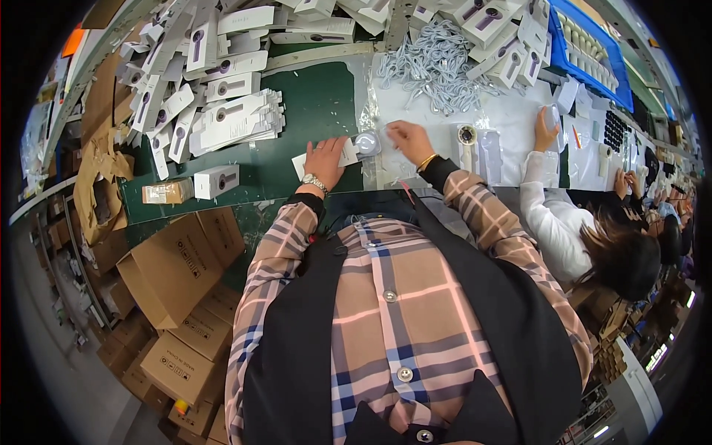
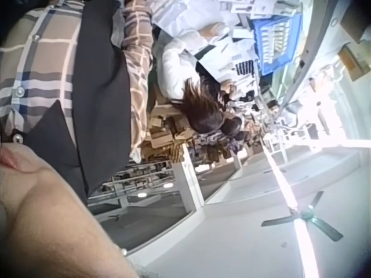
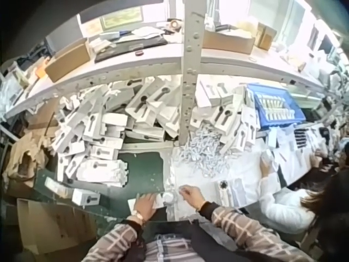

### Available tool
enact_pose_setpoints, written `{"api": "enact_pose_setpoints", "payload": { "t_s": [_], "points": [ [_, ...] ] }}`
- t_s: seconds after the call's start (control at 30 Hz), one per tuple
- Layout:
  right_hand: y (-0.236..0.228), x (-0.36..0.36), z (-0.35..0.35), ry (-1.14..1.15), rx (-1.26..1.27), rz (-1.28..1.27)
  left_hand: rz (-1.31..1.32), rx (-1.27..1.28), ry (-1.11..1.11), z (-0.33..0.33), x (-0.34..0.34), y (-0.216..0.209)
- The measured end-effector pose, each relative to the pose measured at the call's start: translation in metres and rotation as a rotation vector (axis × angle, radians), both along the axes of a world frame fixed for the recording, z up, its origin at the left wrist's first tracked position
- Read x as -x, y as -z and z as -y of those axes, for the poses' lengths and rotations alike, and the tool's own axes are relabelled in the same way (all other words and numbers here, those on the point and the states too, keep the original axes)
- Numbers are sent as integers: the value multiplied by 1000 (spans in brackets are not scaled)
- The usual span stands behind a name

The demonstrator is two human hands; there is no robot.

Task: The person packs a camera into a box, inserts a cable and a manual, and closes the lid. After repeating this process, they place the boxed items into a larger shipping carton and tighten a wrist strap.

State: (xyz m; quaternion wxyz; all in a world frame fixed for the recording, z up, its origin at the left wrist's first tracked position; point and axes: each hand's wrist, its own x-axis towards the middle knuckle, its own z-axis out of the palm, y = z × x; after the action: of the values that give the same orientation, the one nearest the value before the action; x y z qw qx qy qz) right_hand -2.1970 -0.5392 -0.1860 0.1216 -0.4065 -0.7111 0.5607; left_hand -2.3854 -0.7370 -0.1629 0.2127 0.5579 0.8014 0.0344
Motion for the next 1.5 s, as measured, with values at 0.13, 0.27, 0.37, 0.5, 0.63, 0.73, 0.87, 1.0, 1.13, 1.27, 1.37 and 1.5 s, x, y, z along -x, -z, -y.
{"api": "enact_pose_setpoints", "payload": {
  "t_s": [0.13,0.27,0.37,0.5,0.63,0.73,0.87,1.0,1.13,1.27,1.37,1.5],
  "points": [
    [-10,-6,14,-320,-92,-63,28,-25,12,-10,2,2],
    [-10,-12,13,-482,-568,109,49,-46,-5,-11,4,4],
    [-15,-15,9,-547,-643,190,66,-44,-16,-11,3,6],
    [-13,-9,-7,-583,-734,240,82,-52,-21,-14,0,6],
    [-27,3,-20,-627,-739,524,77,-84,-37,-11,0,9],
    [-31,12,-21,-569,-638,134,100,-66,-54,-14,2,8],
    [-25,25,-3,-631,-790,118,123,-73,-72,-16,4,8],
    [-18,35,4,-639,-817,109,111,-81,-71,-17,3,8],
    [-15,46,0,-644,-876,223,97,-95,-75,-15,3,8],
    [-8,46,6,-616,-879,101,101,-110,-78,-16,1,8],
    [2,50,8,-439,-620,-60,100,-107,-79,-18,2,7],
    [2,49,13,-314,-421,-115,124,-69,-80,-17,2,6]
  ]
}}
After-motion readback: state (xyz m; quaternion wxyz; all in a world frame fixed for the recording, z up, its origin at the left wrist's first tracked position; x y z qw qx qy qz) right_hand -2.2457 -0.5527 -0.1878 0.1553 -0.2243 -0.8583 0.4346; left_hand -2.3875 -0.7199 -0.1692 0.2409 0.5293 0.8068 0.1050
